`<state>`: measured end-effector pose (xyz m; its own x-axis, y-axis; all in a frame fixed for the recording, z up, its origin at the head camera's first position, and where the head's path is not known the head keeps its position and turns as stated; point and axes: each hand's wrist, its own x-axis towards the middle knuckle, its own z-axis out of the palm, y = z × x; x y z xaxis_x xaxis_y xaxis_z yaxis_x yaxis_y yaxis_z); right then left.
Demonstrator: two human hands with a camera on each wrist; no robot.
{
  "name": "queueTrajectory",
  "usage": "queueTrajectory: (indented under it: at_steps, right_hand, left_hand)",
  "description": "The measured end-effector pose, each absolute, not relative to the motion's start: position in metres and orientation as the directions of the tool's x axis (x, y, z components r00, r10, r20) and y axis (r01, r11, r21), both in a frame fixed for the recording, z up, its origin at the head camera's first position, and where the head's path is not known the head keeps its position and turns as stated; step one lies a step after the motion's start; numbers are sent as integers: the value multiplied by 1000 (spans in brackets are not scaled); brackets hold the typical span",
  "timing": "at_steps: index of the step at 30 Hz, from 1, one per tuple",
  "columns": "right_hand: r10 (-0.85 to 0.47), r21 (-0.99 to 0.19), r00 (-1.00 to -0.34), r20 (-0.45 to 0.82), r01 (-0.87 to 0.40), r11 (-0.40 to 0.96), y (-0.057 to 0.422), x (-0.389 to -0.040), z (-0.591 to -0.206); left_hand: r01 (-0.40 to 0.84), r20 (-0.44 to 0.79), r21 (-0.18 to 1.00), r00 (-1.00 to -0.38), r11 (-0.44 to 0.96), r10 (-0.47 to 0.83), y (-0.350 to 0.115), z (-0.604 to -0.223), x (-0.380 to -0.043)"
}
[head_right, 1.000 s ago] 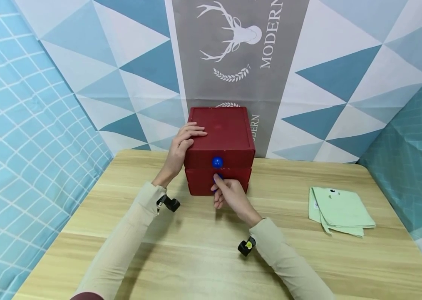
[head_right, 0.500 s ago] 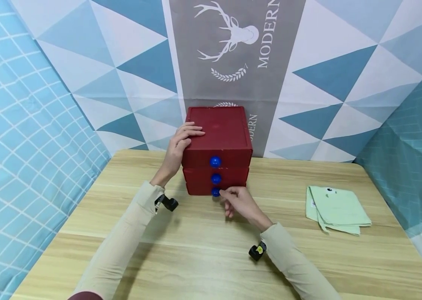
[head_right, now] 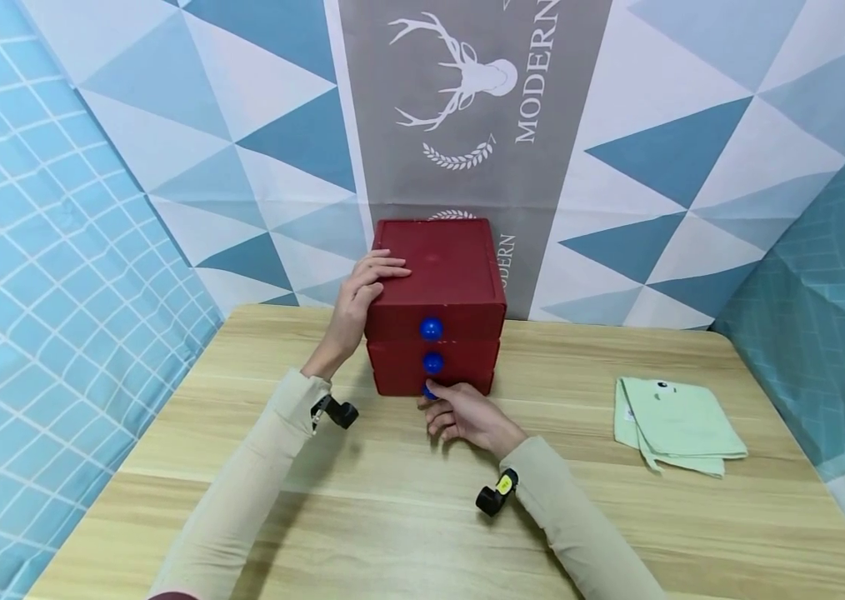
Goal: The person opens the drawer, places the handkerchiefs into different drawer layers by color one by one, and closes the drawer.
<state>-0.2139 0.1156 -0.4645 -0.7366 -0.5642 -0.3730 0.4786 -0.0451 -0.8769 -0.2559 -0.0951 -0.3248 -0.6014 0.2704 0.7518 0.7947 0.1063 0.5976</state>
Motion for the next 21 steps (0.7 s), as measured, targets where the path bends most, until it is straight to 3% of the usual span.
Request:
queueTrajectory:
  at_steps: [5, 21]
  right_hand:
    - [-533, -897, -761, -370, 442, -10, 115, -210, -464]
    - [-573, -914, -737, -359, 402, 55, 120, -188, -463]
  left_hand:
    - [794, 753, 597, -603, 112, 263, -95, -325, -256]
    - [796, 755, 595, -601, 112, 262, -95, -325, -255]
